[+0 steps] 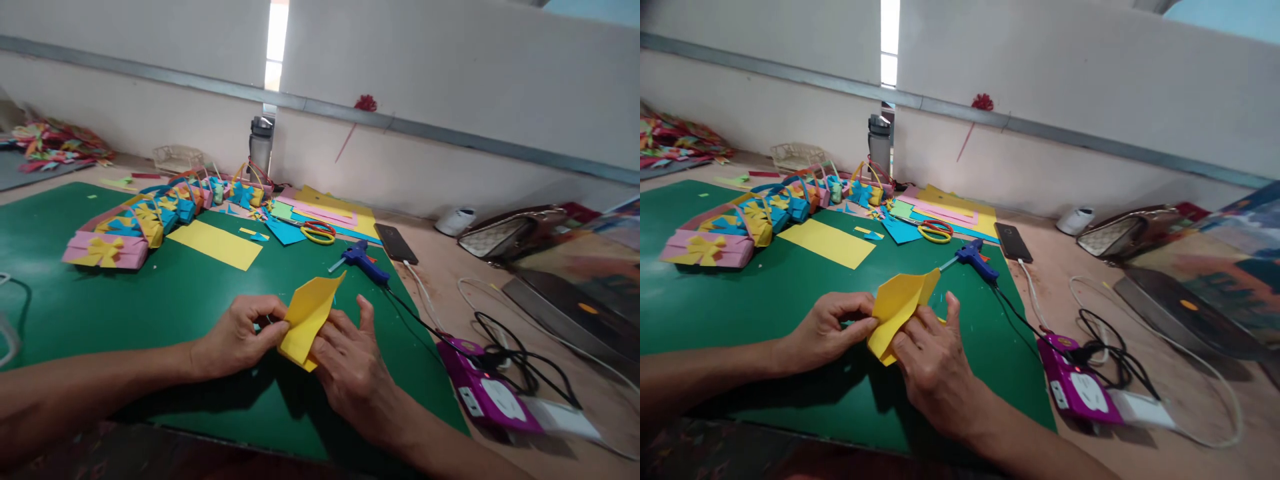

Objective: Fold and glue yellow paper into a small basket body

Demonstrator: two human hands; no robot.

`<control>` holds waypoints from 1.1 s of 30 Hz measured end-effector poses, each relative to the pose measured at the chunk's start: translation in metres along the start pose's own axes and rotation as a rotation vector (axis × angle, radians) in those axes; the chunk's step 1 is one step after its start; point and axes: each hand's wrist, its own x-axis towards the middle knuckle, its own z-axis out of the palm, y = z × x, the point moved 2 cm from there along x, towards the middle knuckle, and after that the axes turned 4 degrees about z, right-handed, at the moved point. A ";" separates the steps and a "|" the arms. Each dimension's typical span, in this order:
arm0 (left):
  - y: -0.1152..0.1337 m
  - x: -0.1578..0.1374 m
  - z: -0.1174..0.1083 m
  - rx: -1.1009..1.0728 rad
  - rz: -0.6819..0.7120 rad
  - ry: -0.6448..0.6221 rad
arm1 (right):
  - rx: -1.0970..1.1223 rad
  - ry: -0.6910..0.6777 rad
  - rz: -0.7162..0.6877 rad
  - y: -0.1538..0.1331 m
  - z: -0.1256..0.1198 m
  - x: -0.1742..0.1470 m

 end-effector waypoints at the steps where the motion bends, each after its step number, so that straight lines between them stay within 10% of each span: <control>1: 0.000 0.000 0.000 -0.002 -0.010 -0.003 | -0.018 0.000 0.008 0.000 0.000 0.001; 15: 0.004 0.006 -0.009 -0.069 -0.087 -0.054 | -0.148 -0.143 -0.104 -0.006 0.004 0.017; 33: 0.006 -0.003 -0.007 0.003 0.015 -0.098 | -0.053 0.023 0.039 -0.012 0.001 0.012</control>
